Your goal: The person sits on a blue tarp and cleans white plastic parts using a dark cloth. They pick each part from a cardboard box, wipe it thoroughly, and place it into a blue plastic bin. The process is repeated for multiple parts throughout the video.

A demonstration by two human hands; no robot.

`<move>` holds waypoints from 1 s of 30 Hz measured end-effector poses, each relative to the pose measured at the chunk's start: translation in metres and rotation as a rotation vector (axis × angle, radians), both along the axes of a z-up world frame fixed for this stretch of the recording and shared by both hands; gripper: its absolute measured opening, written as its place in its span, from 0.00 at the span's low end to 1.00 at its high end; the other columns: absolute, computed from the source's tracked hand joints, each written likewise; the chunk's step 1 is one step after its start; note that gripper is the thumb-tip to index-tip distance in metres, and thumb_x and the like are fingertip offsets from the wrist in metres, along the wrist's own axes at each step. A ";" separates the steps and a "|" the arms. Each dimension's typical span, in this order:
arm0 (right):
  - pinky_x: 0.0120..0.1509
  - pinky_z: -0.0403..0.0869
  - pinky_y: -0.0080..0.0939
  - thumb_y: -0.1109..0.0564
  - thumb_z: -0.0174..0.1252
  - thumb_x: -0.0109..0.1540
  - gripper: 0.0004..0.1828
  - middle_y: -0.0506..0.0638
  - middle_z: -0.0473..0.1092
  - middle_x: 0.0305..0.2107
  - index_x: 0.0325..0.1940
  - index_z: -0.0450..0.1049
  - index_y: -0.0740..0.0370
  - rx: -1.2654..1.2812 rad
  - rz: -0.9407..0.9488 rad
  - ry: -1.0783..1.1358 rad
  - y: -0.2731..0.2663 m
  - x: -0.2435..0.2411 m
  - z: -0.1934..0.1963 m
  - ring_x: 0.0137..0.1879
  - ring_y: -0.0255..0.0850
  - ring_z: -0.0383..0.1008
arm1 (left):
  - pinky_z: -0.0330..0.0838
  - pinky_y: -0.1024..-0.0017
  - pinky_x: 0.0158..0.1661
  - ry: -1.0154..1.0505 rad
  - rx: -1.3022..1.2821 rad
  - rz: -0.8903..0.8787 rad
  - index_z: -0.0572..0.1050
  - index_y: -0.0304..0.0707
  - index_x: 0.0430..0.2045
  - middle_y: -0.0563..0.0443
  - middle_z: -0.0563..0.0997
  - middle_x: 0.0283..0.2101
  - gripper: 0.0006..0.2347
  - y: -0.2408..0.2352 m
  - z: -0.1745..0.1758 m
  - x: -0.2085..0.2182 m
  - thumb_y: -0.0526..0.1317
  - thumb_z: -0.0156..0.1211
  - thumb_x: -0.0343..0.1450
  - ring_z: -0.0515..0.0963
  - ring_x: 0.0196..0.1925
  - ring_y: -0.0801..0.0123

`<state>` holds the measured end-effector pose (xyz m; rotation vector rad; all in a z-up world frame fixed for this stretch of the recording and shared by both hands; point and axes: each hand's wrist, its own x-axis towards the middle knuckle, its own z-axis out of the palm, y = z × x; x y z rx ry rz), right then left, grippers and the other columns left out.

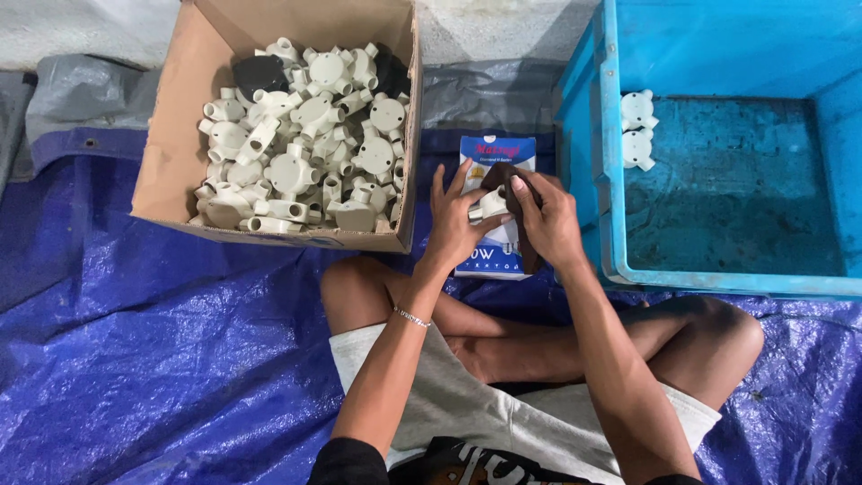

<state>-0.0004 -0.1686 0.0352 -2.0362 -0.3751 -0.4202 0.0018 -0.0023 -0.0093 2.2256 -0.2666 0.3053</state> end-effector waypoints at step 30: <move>0.55 0.71 0.60 0.54 0.77 0.45 0.38 0.71 0.73 0.42 0.53 0.74 0.79 -0.315 0.226 -0.189 -0.029 0.008 0.079 0.50 0.68 0.73 | 0.55 0.44 0.62 0.007 -0.218 0.163 0.82 0.35 0.24 0.36 0.77 0.52 0.26 -0.025 0.059 0.018 0.64 0.62 0.63 0.68 0.58 0.28</move>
